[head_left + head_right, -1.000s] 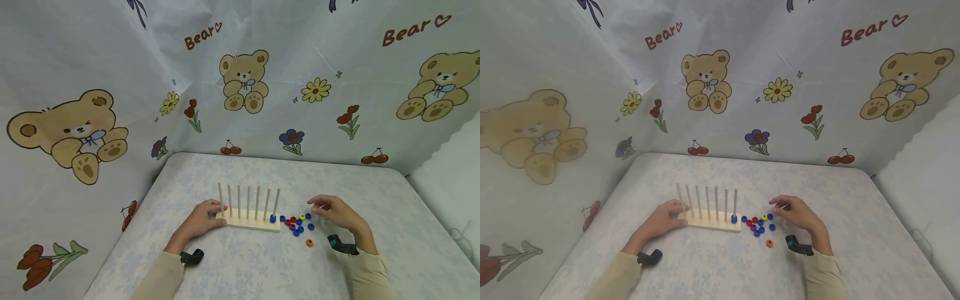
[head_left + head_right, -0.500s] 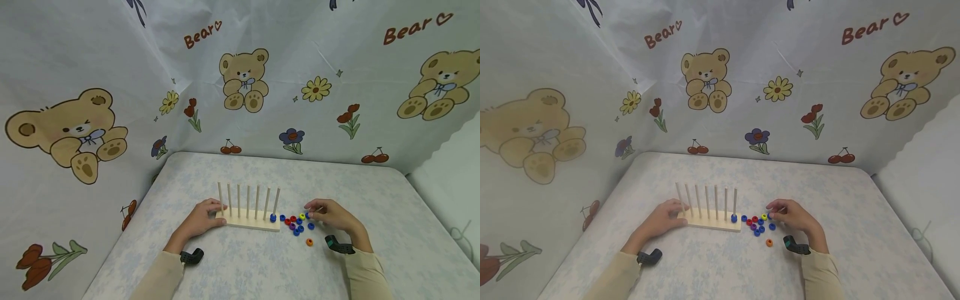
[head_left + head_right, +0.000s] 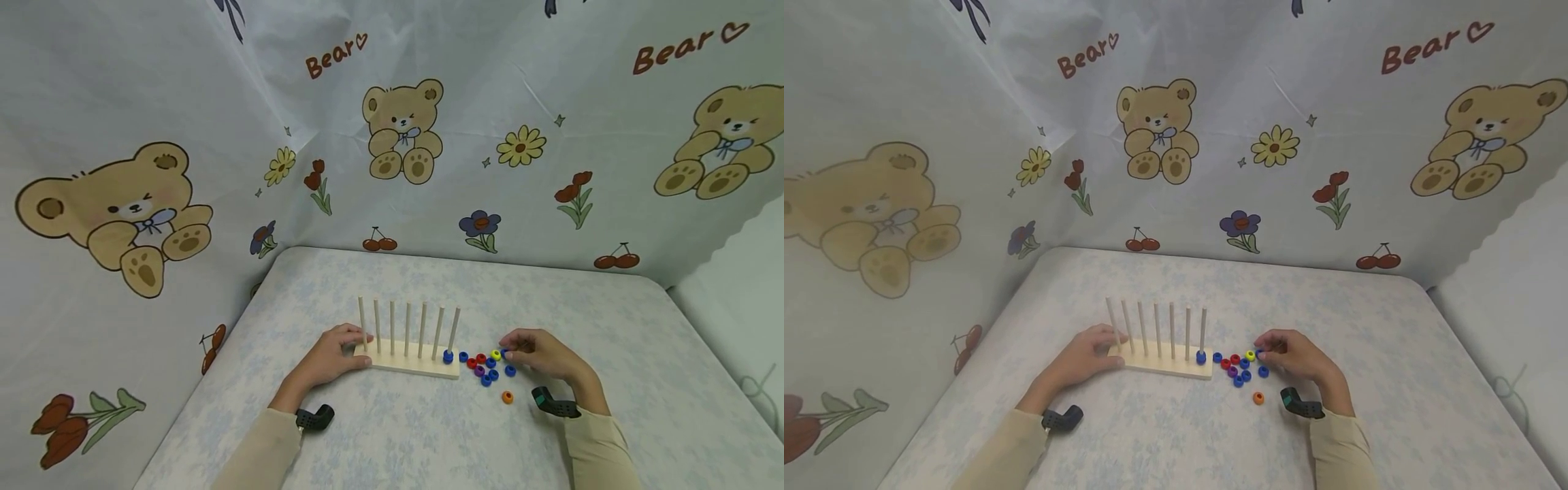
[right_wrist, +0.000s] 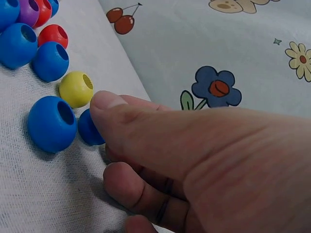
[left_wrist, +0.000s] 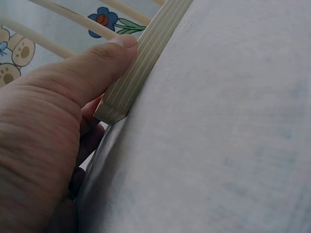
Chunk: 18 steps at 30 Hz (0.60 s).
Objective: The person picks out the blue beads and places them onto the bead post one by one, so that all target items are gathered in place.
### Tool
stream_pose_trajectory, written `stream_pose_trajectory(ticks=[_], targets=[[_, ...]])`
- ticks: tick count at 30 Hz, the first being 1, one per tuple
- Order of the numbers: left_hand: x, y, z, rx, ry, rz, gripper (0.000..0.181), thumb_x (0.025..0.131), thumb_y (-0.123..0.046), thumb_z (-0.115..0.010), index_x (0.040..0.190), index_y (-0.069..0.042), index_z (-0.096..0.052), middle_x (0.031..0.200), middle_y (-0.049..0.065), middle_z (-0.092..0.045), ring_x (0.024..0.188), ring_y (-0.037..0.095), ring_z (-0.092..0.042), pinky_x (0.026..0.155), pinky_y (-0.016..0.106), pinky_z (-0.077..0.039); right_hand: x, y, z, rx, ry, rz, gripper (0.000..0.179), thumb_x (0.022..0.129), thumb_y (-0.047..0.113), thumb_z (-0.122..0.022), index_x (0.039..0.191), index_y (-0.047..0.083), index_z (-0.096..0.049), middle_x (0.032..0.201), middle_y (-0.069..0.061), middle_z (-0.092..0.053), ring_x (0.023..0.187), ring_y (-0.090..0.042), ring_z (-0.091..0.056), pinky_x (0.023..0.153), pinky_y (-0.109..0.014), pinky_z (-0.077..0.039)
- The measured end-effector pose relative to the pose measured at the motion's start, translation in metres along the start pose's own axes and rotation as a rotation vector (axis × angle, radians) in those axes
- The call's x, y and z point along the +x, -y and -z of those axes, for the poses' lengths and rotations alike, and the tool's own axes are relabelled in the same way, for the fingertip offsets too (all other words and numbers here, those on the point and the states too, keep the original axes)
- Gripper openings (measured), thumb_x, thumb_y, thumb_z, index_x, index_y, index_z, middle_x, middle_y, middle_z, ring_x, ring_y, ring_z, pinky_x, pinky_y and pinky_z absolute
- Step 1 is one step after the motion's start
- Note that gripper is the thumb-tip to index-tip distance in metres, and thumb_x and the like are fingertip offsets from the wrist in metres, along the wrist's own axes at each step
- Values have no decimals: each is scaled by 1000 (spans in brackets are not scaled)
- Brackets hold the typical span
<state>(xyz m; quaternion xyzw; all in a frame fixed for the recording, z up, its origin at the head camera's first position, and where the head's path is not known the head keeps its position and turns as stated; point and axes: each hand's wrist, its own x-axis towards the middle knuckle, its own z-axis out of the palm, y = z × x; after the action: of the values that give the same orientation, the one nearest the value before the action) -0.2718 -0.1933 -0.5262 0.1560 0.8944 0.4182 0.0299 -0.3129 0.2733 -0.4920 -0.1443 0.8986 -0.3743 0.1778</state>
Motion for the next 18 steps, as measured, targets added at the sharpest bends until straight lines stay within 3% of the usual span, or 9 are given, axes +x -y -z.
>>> stream_pose_trajectory(ticks=[18], targets=[[1, 3, -1, 8, -5, 8, 46, 79, -56, -79, 121, -43, -69, 126, -18, -58, 125, 16, -53, 106, 52, -44, 0, -1, -3, -30, -12, 8, 21, 92, 16, -74, 112, 10, -71, 100, -4, -65, 86, -19, -53, 69, -25, -47]])
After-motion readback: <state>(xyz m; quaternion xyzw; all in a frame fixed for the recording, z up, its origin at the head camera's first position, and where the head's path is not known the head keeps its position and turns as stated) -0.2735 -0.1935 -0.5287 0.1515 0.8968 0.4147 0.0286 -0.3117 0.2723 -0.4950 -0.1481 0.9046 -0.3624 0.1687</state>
